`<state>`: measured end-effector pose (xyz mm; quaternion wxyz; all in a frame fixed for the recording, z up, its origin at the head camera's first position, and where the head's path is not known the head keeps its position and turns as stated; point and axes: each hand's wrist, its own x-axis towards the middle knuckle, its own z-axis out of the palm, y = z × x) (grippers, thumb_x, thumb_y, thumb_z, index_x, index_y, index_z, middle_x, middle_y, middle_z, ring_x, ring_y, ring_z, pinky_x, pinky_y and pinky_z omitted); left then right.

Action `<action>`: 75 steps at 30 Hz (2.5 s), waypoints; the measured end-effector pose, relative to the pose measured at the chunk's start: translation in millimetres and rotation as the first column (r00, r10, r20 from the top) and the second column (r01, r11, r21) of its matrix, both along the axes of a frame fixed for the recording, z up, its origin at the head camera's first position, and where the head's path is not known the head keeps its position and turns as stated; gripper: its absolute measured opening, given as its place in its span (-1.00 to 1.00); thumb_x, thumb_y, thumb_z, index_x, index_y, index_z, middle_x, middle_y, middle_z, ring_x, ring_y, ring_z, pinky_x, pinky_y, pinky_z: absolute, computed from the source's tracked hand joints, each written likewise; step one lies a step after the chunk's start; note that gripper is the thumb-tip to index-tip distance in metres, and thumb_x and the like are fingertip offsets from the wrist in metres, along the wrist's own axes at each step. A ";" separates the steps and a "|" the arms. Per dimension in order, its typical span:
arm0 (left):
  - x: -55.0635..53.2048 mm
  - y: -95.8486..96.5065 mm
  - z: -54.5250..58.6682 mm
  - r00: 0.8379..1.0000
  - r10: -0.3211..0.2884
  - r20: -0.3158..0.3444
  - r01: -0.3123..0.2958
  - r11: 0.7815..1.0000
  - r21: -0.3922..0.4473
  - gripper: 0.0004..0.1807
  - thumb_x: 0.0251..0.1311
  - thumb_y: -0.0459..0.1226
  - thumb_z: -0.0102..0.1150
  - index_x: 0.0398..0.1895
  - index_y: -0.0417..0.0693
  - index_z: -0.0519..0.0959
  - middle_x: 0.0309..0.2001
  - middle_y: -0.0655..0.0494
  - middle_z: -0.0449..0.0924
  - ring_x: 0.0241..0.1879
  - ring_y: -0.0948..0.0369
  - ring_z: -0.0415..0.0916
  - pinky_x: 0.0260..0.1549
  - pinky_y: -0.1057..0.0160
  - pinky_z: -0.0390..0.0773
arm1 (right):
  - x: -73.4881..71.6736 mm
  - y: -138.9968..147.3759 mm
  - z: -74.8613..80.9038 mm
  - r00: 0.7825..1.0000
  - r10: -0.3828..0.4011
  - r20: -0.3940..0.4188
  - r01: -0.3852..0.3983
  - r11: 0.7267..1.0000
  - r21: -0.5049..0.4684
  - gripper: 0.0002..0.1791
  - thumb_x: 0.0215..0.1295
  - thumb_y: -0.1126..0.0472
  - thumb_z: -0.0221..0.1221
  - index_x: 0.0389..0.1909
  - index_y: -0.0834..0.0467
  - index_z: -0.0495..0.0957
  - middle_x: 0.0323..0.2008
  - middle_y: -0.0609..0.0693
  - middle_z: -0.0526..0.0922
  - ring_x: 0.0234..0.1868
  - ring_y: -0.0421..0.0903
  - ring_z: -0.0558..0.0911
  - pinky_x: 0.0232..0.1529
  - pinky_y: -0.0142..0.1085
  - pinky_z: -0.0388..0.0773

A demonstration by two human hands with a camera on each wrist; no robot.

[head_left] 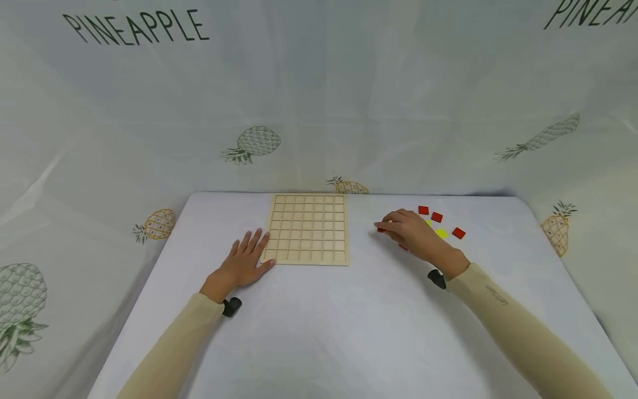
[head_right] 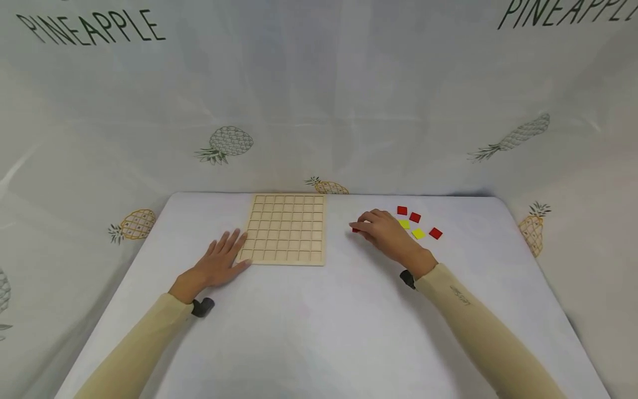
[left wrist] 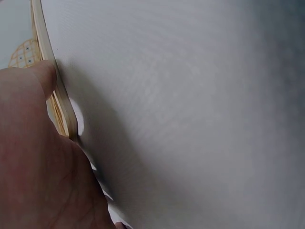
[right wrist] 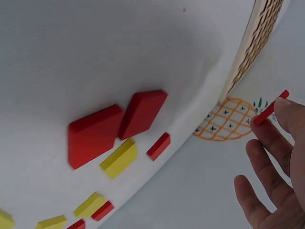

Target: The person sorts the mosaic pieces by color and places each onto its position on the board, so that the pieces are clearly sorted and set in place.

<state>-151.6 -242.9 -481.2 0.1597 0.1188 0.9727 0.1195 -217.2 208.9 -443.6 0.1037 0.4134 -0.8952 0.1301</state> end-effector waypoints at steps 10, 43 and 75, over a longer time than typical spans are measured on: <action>-1.0 -0.3 0.9 1.000 0.002 0.016 -0.002 1.000 -0.013 -0.08 0.63 0.12 -0.10 0.74 -0.17 -0.20 0.72 -0.25 -0.36 0.68 -0.27 -0.43 0.58 -0.33 -0.30 | -7.5 -36.1 -0.7 0.999 0.040 0.018 -0.039 0.999 -0.023 -0.58 0.23 0.39 0.48 0.14 0.18 0.76 -0.05 0.08 0.77 0.03 0.11 0.67 0.12 0.02 0.63; -7.3 -5.2 -10.4 0.999 0.006 0.040 -0.006 1.000 -0.002 -0.04 0.62 0.21 -0.19 0.75 -0.12 -0.27 0.74 -0.16 -0.42 0.70 -0.19 -0.49 0.60 -0.28 -0.34 | -28.7 -183.3 -6.1 0.987 0.160 0.033 -0.162 0.983 0.089 -0.67 0.46 0.25 0.34 0.19 0.10 0.72 0.03 0.02 0.72 0.13 0.02 0.66 0.28 -0.09 0.57; -10.5 -5.6 -17.3 1.000 -0.008 0.026 0.008 1.000 -0.008 -0.04 0.61 0.22 -0.17 0.75 -0.13 -0.23 0.74 -0.16 -0.40 0.70 -0.20 -0.45 0.59 -0.31 -0.29 | -42.2 -277.1 -21.5 0.993 -0.069 0.097 0.044 0.970 0.241 -0.68 0.62 0.18 0.16 0.28 0.00 0.69 0.18 -0.01 0.71 0.30 0.01 0.62 0.39 -0.07 0.50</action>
